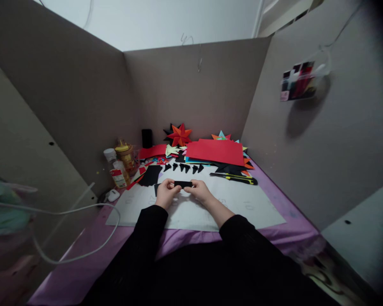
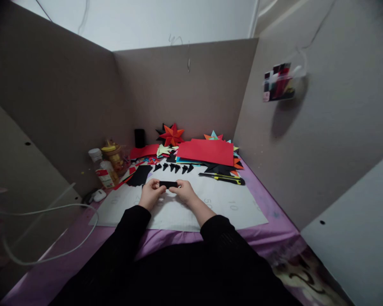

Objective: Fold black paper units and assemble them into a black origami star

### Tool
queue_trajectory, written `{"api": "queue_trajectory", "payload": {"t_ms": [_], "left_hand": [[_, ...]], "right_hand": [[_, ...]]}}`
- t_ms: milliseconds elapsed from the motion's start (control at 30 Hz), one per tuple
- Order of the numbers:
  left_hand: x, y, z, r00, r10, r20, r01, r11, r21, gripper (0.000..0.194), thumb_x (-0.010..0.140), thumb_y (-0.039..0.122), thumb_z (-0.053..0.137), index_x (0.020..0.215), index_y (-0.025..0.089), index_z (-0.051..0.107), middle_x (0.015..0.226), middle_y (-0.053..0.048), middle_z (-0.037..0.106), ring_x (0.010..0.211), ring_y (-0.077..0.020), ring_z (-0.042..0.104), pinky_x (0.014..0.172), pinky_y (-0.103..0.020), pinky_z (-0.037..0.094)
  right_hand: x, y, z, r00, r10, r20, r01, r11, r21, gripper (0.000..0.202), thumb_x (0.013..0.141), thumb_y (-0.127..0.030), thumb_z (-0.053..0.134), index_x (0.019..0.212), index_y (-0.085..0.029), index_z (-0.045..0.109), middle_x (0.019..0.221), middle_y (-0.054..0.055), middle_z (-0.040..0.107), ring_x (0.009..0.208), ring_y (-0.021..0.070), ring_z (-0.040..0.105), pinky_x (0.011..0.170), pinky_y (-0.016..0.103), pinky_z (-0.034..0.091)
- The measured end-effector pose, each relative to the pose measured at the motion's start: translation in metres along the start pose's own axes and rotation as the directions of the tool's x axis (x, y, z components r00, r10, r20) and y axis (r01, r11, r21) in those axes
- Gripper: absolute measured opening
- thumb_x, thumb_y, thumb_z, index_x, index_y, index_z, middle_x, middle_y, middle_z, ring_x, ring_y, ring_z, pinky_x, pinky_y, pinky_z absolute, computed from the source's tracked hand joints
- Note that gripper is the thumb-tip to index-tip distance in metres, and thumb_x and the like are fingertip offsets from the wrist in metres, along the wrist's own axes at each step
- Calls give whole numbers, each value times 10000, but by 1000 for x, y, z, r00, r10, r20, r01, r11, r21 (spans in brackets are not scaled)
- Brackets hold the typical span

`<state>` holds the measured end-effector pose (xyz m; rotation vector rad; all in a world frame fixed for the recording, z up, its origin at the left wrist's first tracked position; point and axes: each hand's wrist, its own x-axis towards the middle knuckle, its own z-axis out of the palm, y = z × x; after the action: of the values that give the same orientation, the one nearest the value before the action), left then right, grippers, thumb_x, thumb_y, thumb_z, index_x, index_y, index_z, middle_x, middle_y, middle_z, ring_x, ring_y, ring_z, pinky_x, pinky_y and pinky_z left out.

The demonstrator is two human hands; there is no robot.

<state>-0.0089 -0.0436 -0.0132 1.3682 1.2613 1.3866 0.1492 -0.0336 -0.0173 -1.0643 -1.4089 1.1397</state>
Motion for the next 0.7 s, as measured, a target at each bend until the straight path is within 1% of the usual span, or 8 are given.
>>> {"api": "queue_trajectory", "payload": {"t_ms": [67,133,267,367,433,533,633,700], "left_hand": [[1,-1,0,998,-51,36,54,996,-66,285,604,311,671,796,156,529,535,26,575,524,-132,593,475,-201,409],[2,-3,1,996,-73,60,78,993,-93,281,618,326,665,799,148,542,559,2,602,589,-161,631,502,-215,429],[3,-6,0,994,-61,89,69,994,-82,258,649,343,648,777,132,574,592,-27,632,620,-167,641,524,-226,438],[4,-6,-1,993,-70,94,78,993,-93,291,673,389,635,792,130,576,629,-42,648,628,-164,639,515,-220,428],[4,-5,-1,992,-82,99,92,991,-101,310,679,415,631,792,133,569,645,-44,646,633,-162,635,498,-210,415],[1,-2,-1,991,-75,113,84,993,-80,303,676,419,633,759,137,562,635,-31,628,592,-139,610,480,-197,398],[-3,0,1,986,-40,161,34,999,37,280,652,388,653,754,140,573,573,1,587,473,-98,527,434,-189,357],[-5,2,2,983,-8,183,-16,992,127,256,641,358,658,759,145,577,525,30,537,431,-82,471,410,-185,321]], "right_hand": [[0,0,0,1000,20,3,-20,999,50,196,541,-290,691,538,-149,556,481,-43,458,473,85,375,458,217,265],[1,-1,-1,999,46,11,-47,995,88,195,527,-291,699,541,-146,568,477,-41,466,466,83,375,452,216,265],[1,-2,0,995,101,16,-102,986,134,209,517,-306,701,528,-145,568,449,-44,456,442,79,360,445,224,260],[1,-1,0,994,106,11,-107,985,134,224,527,-322,694,522,-148,553,435,-47,434,435,79,349,446,230,255],[2,1,0,997,72,9,-73,992,107,236,553,-341,679,522,-151,542,439,-46,429,442,82,350,455,232,260],[2,3,-1,1000,-25,-16,26,1000,12,223,620,-356,633,574,-149,564,486,-34,467,480,96,383,481,235,285],[2,5,-1,993,-106,-46,101,990,-99,183,646,-329,619,612,-153,582,547,-20,511,540,115,430,517,238,318],[2,6,-1,989,-132,-62,124,985,-124,182,650,-321,619,590,-159,562,558,-19,510,561,121,442,532,238,332]]}}
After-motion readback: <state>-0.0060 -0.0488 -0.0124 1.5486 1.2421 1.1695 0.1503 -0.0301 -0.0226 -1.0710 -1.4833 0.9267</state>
